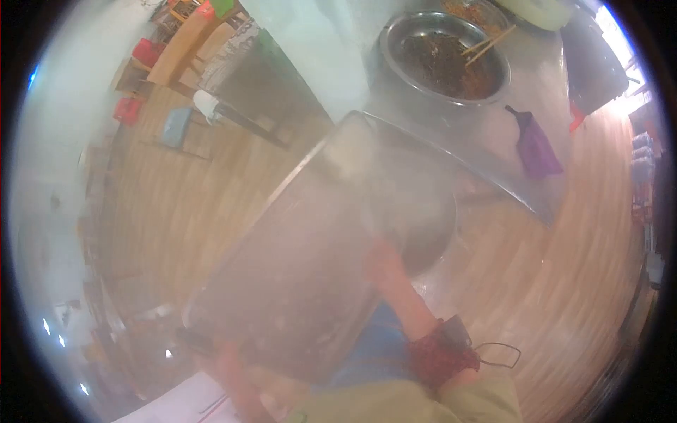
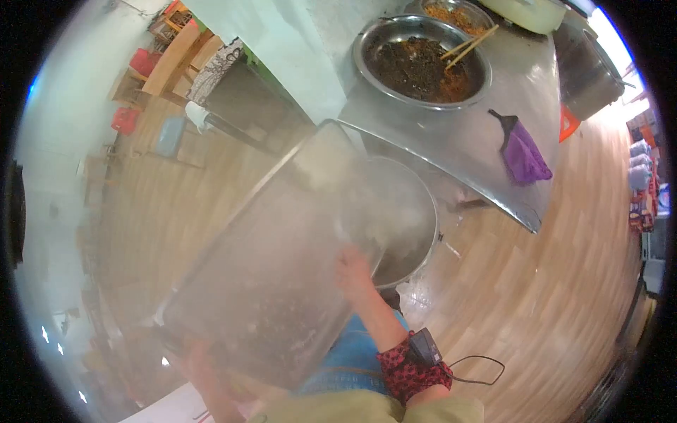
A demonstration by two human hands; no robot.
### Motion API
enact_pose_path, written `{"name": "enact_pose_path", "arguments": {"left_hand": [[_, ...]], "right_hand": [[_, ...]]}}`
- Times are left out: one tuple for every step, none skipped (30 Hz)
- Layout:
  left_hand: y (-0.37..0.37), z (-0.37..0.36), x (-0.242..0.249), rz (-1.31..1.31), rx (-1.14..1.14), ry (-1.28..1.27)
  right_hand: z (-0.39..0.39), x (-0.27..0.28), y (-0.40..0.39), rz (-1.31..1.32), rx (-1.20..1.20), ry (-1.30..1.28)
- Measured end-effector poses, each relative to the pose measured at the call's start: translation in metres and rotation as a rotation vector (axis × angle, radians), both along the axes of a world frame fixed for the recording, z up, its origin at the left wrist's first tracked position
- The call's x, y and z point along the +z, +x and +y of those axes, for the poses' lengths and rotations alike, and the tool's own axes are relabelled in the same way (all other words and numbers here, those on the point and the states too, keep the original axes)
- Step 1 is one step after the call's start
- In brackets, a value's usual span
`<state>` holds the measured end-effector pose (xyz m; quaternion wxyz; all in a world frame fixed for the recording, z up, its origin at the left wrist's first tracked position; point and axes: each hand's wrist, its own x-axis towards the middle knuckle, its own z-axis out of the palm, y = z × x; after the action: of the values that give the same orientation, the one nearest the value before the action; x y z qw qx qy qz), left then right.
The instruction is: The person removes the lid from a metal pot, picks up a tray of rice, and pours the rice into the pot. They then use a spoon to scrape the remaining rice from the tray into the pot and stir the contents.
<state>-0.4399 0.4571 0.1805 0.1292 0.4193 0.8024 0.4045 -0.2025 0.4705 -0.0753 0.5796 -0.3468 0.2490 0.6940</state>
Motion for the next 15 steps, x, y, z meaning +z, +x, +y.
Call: {"name": "enact_pose_path", "arguments": {"left_hand": [[0.001,-0.001,0.001,0.002,-0.007,-0.004],[0.004,0.0,0.002,-0.049,-0.035,0.036],[0.006,0.002,0.003,-0.1,-0.062,0.075],[0.003,0.001,0.001,-0.1,-0.072,0.079],[-0.003,-0.001,-0.002,-0.053,-0.046,0.062],[-0.008,-0.002,-0.004,-0.005,-0.017,0.043],[-0.009,-0.001,-0.005,-0.006,-0.02,0.043],[-0.01,-0.002,-0.006,-0.009,-0.026,0.065],[-0.01,-0.002,-0.007,-0.011,-0.032,0.087],[-0.007,-0.003,-0.007,-0.012,-0.036,0.083],[-0.003,-0.003,-0.005,0.001,0.013,0.078],[0.0,-0.004,-0.004,0.015,0.064,0.073],[-0.001,-0.005,-0.004,0.012,0.064,0.073],[-0.004,-0.007,-0.003,-0.038,0.022,0.054],[-0.003,-0.003,0.0,-0.083,-0.023,0.034]], "right_hand": [[0.017,0.068,0.01,0.028,0.031,-0.016],[0.034,0.105,0.018,0.051,0.06,-0.022],[0.044,0.097,0.019,0.049,0.051,-0.016],[0.052,0.075,0.017,0.154,-0.007,0.205],[0.061,0.051,0.014,0.257,-0.065,0.425],[0.074,0.024,0.008,0.258,-0.072,0.426],[0.09,-0.005,0.003,0.395,-0.115,0.703],[0.101,-0.009,0.003,0.532,-0.153,0.979],[0.104,-0.014,0.005,0.53,-0.155,0.978],[0.106,-0.019,0.007,0.42,-0.163,0.88],[0.108,-0.02,0.009,0.311,-0.169,0.782],[0.112,-0.02,0.01,0.309,-0.17,0.781],[0.117,-0.019,0.012,0.242,-0.216,0.693],[0.124,-0.022,0.013,0.176,-0.262,0.605],[0.139,-0.021,0.011,0.176,-0.267,0.607]]}}
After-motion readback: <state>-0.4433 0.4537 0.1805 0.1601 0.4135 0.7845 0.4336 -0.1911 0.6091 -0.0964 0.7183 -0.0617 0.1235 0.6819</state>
